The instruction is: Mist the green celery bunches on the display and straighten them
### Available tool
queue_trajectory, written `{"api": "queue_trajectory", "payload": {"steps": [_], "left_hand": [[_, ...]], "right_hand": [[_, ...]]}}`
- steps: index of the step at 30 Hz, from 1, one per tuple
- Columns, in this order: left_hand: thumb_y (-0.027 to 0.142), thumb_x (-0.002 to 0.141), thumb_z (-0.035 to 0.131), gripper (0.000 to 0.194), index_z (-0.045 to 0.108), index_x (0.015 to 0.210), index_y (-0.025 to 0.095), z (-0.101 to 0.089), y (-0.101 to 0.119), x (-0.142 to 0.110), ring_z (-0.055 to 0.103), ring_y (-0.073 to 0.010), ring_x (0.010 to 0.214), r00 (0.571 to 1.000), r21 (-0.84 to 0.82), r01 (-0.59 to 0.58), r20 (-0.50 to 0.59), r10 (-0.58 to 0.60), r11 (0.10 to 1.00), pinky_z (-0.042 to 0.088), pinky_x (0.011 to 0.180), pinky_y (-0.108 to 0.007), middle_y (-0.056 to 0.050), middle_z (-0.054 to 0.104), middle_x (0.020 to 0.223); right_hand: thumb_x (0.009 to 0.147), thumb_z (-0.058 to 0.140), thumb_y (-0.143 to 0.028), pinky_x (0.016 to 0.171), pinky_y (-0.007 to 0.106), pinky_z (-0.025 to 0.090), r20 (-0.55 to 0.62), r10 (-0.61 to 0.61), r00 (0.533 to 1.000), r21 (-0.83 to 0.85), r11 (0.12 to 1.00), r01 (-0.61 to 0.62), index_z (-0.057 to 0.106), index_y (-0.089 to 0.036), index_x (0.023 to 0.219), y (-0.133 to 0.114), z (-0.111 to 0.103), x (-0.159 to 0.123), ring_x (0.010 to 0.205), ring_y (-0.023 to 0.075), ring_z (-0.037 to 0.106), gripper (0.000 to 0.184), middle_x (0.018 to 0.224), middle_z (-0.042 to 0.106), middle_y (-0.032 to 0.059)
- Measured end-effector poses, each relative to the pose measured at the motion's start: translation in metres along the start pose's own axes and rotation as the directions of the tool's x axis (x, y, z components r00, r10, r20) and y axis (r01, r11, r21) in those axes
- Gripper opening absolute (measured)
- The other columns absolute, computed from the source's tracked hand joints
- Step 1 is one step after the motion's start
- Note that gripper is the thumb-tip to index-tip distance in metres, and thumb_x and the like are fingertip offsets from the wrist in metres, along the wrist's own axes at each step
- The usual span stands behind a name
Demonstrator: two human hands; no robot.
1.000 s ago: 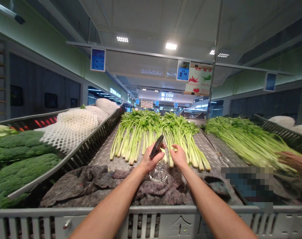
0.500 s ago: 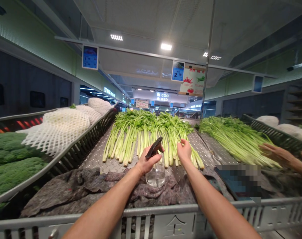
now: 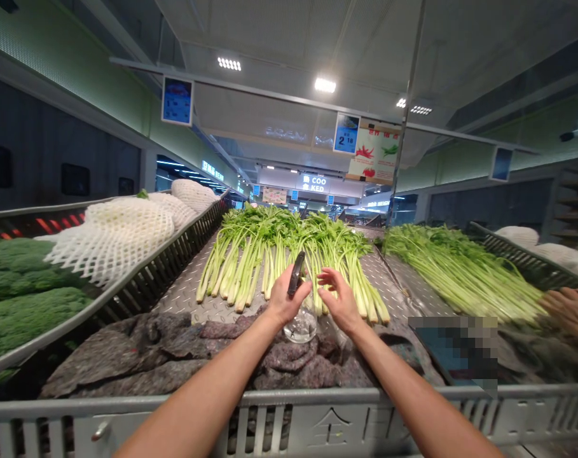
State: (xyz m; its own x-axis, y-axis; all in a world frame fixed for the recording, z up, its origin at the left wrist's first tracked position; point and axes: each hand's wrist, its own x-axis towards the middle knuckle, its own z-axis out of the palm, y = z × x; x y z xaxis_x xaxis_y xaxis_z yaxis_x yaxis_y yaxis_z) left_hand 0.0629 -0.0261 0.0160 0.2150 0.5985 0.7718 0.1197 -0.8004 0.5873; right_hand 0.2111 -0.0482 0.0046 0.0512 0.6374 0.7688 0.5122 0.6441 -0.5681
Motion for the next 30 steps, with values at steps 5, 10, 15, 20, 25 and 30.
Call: {"api": "queue_trajectory", "payload": {"steps": [5,10,15,20,25,30], "left_hand": [[0.039,0.069,0.05,0.03,0.049,0.089,0.016,0.011,-0.014,0.006,0.051,-0.0156,0.076,0.981,-0.027,0.165,-0.096,-0.167,0.986,0.04,0.071,-0.031,-0.002,0.052,0.08],[0.03,0.059,0.061,0.051,0.044,0.104,0.014,0.014,-0.011,0.006,0.045,-0.0207,0.1,0.979,-0.01,0.206,0.007,-0.206,0.978,0.033,0.09,-0.037,-0.007,0.049,0.1],[0.025,0.059,0.061,0.067,0.034,0.12,0.013,0.012,-0.004,0.004,0.032,-0.0252,0.119,0.939,-0.123,0.259,0.262,-0.22,0.958,0.023,0.1,-0.04,-0.014,0.038,0.124],[0.026,0.063,0.059,0.067,0.031,0.123,0.016,-0.002,-0.014,0.005,0.03,-0.0239,0.121,0.983,-0.076,0.133,0.138,-0.121,0.988,0.021,0.101,-0.042,-0.013,0.035,0.13],[0.025,0.063,0.057,0.054,0.039,0.114,0.015,-0.018,-0.028,0.01,0.041,-0.023,0.111,0.981,0.034,0.157,-0.118,-0.152,0.987,0.028,0.096,-0.041,-0.012,0.045,0.118],[0.025,0.064,0.055,0.048,0.042,0.108,0.014,-0.02,-0.033,0.013,0.045,-0.0217,0.106,0.959,0.096,0.201,-0.224,-0.176,0.975,0.032,0.093,-0.039,-0.011,0.049,0.111]], "right_hand": [[0.063,0.055,-0.02,0.087,0.033,0.039,0.285,0.081,0.955,0.179,0.974,-0.136,0.033,-0.019,0.123,-0.012,0.028,0.0,0.102,0.0167,0.051,0.064,0.116,0.051,0.0074],[0.059,0.057,-0.017,0.089,0.032,0.038,0.319,0.033,0.947,0.304,0.943,-0.135,0.03,-0.019,0.125,-0.008,0.033,-0.002,0.098,0.0147,0.053,0.071,0.113,0.053,0.0053],[0.057,0.056,-0.019,0.071,0.027,0.045,0.133,0.167,0.977,0.12,0.976,-0.183,0.043,-0.015,0.113,-0.008,0.026,0.0,0.073,0.0131,0.056,0.057,0.086,0.06,0.0027],[0.063,0.055,-0.031,0.055,0.024,0.041,-0.098,0.19,0.977,0.007,0.982,-0.19,0.055,-0.014,0.088,-0.004,-0.008,0.001,0.055,0.0122,0.05,0.03,0.059,0.055,-0.0016],[0.06,0.054,-0.029,0.054,0.023,0.04,-0.474,0.297,0.829,0.09,0.953,-0.291,0.06,-0.015,0.084,0.02,-0.045,-0.001,0.058,0.0125,0.05,0.028,0.063,0.056,-0.0016],[0.057,0.056,-0.026,0.067,0.025,0.042,-0.635,0.316,0.705,0.194,0.948,-0.251,0.06,-0.02,0.089,0.038,-0.06,0.0,0.074,0.0145,0.053,0.033,0.081,0.06,-0.0017]]}}
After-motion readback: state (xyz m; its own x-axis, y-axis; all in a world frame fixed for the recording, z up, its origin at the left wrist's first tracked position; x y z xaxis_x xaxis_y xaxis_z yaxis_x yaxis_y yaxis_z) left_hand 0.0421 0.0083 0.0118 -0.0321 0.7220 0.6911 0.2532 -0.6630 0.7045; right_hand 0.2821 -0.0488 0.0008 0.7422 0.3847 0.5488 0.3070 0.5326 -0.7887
